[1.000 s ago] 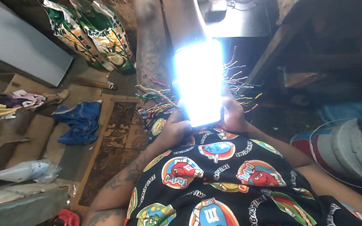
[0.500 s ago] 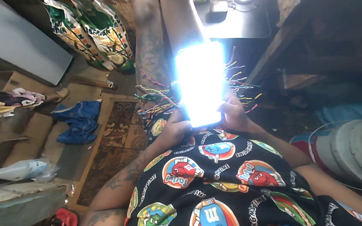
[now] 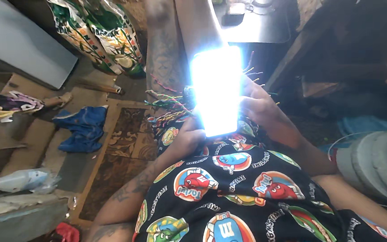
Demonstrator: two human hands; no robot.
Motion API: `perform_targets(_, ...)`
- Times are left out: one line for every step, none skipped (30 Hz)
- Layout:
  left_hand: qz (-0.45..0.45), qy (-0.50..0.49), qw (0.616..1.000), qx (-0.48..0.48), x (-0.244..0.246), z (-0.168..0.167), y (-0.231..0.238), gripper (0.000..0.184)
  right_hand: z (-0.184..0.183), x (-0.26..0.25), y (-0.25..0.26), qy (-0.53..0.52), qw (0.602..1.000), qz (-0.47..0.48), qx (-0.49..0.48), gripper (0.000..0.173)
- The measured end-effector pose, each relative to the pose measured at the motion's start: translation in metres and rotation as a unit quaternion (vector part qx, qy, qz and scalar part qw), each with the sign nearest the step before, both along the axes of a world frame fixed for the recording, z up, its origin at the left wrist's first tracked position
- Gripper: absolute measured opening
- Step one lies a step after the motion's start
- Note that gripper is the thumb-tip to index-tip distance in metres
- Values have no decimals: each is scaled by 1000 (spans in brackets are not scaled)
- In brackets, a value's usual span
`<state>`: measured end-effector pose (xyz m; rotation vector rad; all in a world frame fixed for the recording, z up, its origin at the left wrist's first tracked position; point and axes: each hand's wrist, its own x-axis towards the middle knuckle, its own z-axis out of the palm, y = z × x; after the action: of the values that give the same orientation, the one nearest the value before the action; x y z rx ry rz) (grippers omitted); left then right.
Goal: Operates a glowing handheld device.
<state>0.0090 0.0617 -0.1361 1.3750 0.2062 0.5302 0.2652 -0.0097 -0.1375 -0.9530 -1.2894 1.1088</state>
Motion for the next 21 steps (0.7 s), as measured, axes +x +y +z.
perform_targets(-7,-2,1000,-5,1,-2,1,40,3,-2,2,6,1000,-1,3,60)
perform_targets(-13,-1,1000,-7,1,-2,2,44,6,-4,4,13,1000,3,7,63)
perform_targets(-10,0,1000,-4,1,-2,2,43,9,-5,6,16,1000,6,9,64)
perform_targets(-7,1,1000,-2,1,-1,2,39,10,-5,6,15,1000,10,10,64)
perform_targets(-7,5,1000,-2,-1,4,0,35,9,-4,4,12,1000,11,8,64)
perform_targets(10,19,1000,0,-2,14,-5,27,5,-2,1,14,1000,10,6,63)
perform_targets(31,47,998,11,-3,29,-12,26,2,-1,0,16,1000,11,16,65)
perform_targets(45,62,997,22,-4,40,-17,27,2,-1,0,16,1000,10,23,66)
perform_targets(45,61,997,33,-5,44,-18,28,3,-2,-1,13,1000,8,28,64)
perform_targets(41,48,997,35,-5,42,-17,28,5,-2,1,8,999,7,31,63)
perform_targets(28,30,999,36,-4,33,-13,26,10,-3,5,2,999,7,33,62)
perform_targets(8,4,1000,30,-2,19,-6,23,17,-6,9,-9,999,4,37,60)
perform_targets(0,-8,1000,27,0,9,-1,22,22,-8,11,-19,999,1,40,60)
perform_targets(-6,-8,1000,25,0,5,1,24,24,-9,12,-24,999,-2,42,59)
perform_targets(-3,-1,1000,23,1,6,0,25,24,-9,11,-25,999,-3,44,57)
perform_targets(2,9,1000,21,0,8,-1,27,24,-9,11,-22,999,-3,44,56)
perform_targets(5,14,1000,19,0,9,-2,29,23,-9,11,-14,999,1,46,57)
perform_targets(4,13,1000,16,0,9,-2,30,23,-10,11,-11,999,2,48,58)
perform_targets(1,10,1000,15,0,10,-2,31,24,-11,12,-8,999,1,48,59)
perform_targets(0,8,1000,18,0,11,-2,31,24,-11,12,-7,999,3,48,60)
perform_targets(3,8,1000,24,0,11,-2,28,22,-10,12,-5,999,9,50,60)
